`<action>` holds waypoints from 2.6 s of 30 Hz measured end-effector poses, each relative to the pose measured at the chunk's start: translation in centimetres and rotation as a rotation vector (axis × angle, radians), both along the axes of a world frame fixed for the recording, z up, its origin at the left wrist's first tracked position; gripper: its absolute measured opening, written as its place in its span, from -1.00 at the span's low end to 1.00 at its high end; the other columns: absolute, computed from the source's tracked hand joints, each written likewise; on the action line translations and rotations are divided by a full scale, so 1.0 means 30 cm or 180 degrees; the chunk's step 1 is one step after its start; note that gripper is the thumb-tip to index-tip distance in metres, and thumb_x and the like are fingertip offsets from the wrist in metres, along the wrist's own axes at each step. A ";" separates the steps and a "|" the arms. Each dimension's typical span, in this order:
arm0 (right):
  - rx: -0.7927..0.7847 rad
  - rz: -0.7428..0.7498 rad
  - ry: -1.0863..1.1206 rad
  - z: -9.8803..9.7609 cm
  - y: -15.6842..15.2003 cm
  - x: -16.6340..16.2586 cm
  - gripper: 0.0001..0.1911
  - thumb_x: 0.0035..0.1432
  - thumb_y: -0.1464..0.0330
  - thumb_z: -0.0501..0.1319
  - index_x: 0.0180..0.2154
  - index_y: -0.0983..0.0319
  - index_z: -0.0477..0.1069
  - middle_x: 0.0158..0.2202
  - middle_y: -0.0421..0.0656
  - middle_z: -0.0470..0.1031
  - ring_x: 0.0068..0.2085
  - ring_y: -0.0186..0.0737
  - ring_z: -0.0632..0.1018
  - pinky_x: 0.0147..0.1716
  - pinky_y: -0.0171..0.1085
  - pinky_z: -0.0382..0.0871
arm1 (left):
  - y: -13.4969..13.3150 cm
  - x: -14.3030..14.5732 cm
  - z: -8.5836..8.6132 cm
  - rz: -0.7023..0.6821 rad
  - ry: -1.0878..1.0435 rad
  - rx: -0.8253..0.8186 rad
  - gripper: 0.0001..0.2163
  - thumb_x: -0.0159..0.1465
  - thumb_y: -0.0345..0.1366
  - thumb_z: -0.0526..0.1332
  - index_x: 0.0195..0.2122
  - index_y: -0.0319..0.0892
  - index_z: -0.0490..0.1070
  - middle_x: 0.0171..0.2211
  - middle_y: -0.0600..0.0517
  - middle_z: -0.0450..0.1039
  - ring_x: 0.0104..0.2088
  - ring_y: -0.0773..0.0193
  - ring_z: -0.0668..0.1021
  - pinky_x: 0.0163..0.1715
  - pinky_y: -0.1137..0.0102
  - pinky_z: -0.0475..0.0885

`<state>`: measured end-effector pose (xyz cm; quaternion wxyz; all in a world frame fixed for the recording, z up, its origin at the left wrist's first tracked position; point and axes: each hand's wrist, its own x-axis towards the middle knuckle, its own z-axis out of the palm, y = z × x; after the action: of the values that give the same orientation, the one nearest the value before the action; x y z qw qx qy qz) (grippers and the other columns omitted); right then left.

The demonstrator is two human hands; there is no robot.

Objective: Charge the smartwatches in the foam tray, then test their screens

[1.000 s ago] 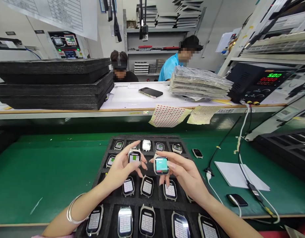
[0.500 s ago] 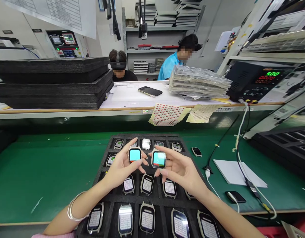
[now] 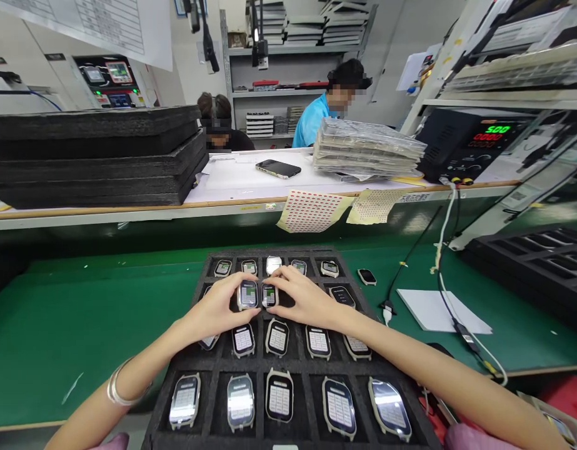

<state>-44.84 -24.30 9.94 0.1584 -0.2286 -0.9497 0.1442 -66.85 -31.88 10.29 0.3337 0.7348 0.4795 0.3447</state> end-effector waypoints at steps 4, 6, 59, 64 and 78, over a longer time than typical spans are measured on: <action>0.0085 0.0124 -0.0209 0.018 -0.001 0.016 -0.61 0.12 0.29 0.28 -0.02 0.31 0.42 0.00 0.08 0.32 0.00 0.05 0.38 0.00 -0.02 0.29 | 0.033 -0.031 -0.042 -0.0164 0.1201 0.0439 -0.71 0.16 -0.23 0.27 -0.10 -0.14 0.32 -0.12 -0.07 0.39 -0.05 0.02 0.42 -0.04 0.13 0.34; 0.0151 0.0102 -0.0299 0.052 -0.005 0.051 -0.61 0.13 0.32 0.26 0.01 0.29 0.40 0.02 0.07 0.32 0.01 0.06 0.37 -0.01 0.00 0.29 | 0.047 -0.033 -0.054 -0.0196 0.1312 0.0462 -0.74 0.20 -0.19 0.24 -0.13 -0.14 0.32 -0.14 -0.06 0.39 -0.08 0.03 0.42 -0.07 0.14 0.34; -0.2725 -0.0925 0.2812 0.050 -0.125 0.306 -0.49 0.01 0.45 0.33 -0.01 0.16 0.21 -0.29 -0.17 0.43 -0.43 -0.28 0.54 -0.67 -0.45 0.41 | 0.231 0.317 0.044 -0.1106 0.1327 0.0574 -0.71 0.16 -0.27 0.28 -0.14 -0.21 0.29 -0.14 -0.10 0.35 -0.15 0.10 0.46 -0.14 0.23 0.41; -0.3043 -0.0771 0.2905 0.081 -0.123 0.271 -0.47 0.01 0.47 0.33 0.02 0.17 0.23 -0.21 -0.11 0.44 -0.49 -0.40 0.45 -0.72 -0.50 0.30 | 0.133 0.230 0.153 -0.0398 -0.0944 -0.0498 -0.67 0.18 -0.26 0.28 -0.07 -0.19 0.26 -0.10 -0.09 0.37 -0.18 0.19 0.51 -0.19 0.33 0.44; -0.2597 -0.1064 0.2823 0.109 -0.082 0.122 -0.67 0.08 0.27 0.32 -0.13 0.25 0.41 -0.48 -0.24 0.44 -0.68 -0.46 0.37 -0.77 -0.46 0.16 | 0.078 0.177 0.096 -0.0008 -0.2695 -0.1572 -0.70 0.05 -0.56 0.27 -0.19 -0.18 0.34 -0.27 -0.02 0.50 -0.32 0.39 0.44 -0.37 0.56 0.28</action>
<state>-41.18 -26.75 13.22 0.4578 -0.3346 -0.6134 0.5497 -61.52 -29.56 13.16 0.6641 0.4296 0.3682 0.4888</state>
